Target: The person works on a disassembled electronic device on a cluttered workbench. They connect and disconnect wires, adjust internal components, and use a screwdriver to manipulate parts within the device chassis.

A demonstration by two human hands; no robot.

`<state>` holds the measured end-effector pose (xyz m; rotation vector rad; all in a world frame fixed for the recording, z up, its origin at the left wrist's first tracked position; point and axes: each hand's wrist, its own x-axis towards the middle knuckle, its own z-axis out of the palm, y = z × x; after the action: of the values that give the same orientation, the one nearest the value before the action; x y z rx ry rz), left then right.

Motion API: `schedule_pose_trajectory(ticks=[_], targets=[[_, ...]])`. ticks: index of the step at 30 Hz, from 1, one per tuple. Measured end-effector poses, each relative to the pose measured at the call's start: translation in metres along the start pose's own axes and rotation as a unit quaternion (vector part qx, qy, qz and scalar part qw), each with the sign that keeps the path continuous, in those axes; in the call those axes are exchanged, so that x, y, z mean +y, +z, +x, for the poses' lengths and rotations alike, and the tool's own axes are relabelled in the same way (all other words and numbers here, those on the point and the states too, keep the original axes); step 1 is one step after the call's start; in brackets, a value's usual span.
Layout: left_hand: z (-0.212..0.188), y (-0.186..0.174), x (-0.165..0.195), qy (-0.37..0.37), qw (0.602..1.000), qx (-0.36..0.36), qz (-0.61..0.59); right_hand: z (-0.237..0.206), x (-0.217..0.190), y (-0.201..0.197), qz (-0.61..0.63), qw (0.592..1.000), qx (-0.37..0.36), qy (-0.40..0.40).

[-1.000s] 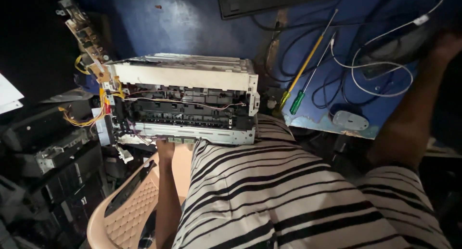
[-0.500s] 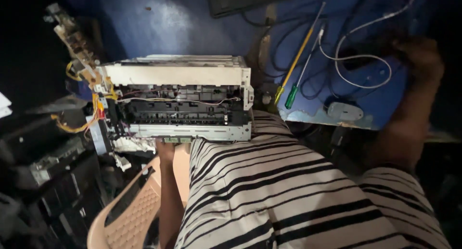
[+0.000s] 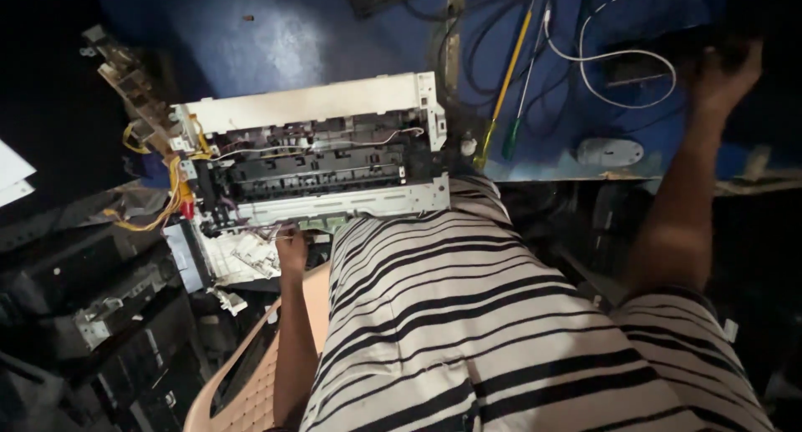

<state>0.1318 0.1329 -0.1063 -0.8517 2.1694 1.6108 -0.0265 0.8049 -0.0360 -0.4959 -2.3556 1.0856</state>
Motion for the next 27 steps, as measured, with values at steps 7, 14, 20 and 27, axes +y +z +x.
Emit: schedule_pose_trajectory(ticks=[7,14,20,27], targets=[[-0.001,-0.013,-0.007,0.041,0.999,-0.014,-0.018,-0.025,0.003,-0.009,0.024,0.992,-0.063,0.11],[-0.005,-0.01,-0.013,0.027,0.996,-0.002,-0.089,-0.019,0.01,-0.035,-0.034,0.973,-0.219,0.06],[-0.006,0.0,-0.014,-0.062,0.997,0.043,0.005,-0.006,0.016,-0.035,-0.386,0.886,-0.184,-0.176],[-0.014,0.008,-0.01,-0.054,0.996,0.062,0.031,0.01,0.001,-0.024,-0.362,0.849,-0.332,-0.195]])
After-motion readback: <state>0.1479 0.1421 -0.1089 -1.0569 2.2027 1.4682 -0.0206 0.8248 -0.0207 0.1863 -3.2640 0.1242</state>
